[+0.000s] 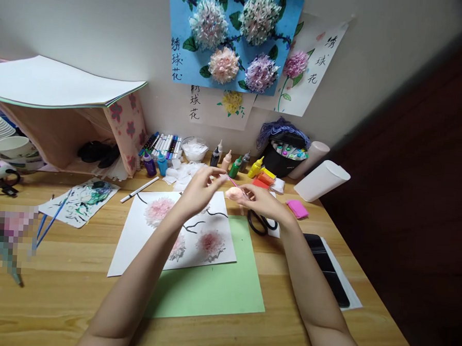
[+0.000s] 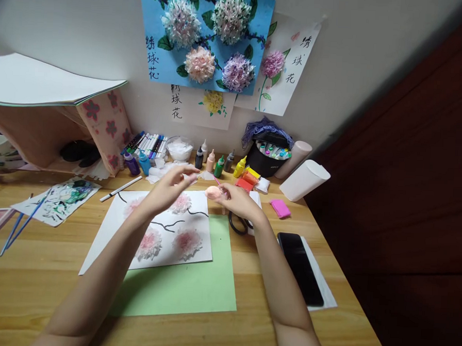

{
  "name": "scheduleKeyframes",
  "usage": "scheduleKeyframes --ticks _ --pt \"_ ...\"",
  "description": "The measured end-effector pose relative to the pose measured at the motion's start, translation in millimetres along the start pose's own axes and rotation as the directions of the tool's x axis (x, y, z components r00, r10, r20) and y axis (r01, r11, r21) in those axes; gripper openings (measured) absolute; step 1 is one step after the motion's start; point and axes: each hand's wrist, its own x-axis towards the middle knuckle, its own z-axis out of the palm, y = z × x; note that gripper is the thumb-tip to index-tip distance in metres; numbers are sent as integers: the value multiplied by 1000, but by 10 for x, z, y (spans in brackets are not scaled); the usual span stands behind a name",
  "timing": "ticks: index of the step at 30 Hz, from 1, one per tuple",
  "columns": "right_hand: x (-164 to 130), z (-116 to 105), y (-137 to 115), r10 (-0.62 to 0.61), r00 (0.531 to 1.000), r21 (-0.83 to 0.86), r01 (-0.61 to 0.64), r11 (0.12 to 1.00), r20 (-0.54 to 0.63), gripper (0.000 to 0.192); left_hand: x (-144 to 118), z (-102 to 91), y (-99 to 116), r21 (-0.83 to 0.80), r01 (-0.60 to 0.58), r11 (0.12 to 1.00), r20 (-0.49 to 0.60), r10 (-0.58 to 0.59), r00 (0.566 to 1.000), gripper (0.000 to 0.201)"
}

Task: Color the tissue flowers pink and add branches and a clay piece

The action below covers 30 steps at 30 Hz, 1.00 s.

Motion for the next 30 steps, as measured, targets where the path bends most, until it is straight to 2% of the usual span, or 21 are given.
scheduleKeyframes --ticks 2,4,8,12,15,18,21,26,30 --pt "-35 -50 -71 -35 999 217 39 976 -22 34 -10 58 -77 191 -68 979 96 50 994 46" --pt "-55 -70 -122 -40 999 375 49 926 -32 33 -18 116 -148 248 -84 965 197 35 980 54" --pt "-64 -79 -183 39 991 517 33 855 -128 34 4 186 -214 190 -12 982 272 -40 962 33" --pt "-104 -140 -239 42 958 578 135 804 -283 29 41 157 -129 28 61 998 319 -67 945 26" --pt "-167 -207 -278 -60 924 476 250 843 -378 17 48 103 -25 -95 99 991 397 -53 916 24" --pt "-220 -252 -310 -160 895 282 295 913 -415 9 40 66 44 -55 63 997 413 -35 910 20" --pt "-254 -271 -332 -233 872 155 326 933 -430 8 33 61 63 -25 35 999 409 -21 912 20" --pt "-305 -289 -356 -311 837 98 392 915 -451 3 23 76 61 -91 64 994 419 -20 908 21" --pt "-339 -295 -388 -321 844 61 382 922 -429 7 21 79 59 -167 84 982 448 0 894 24"
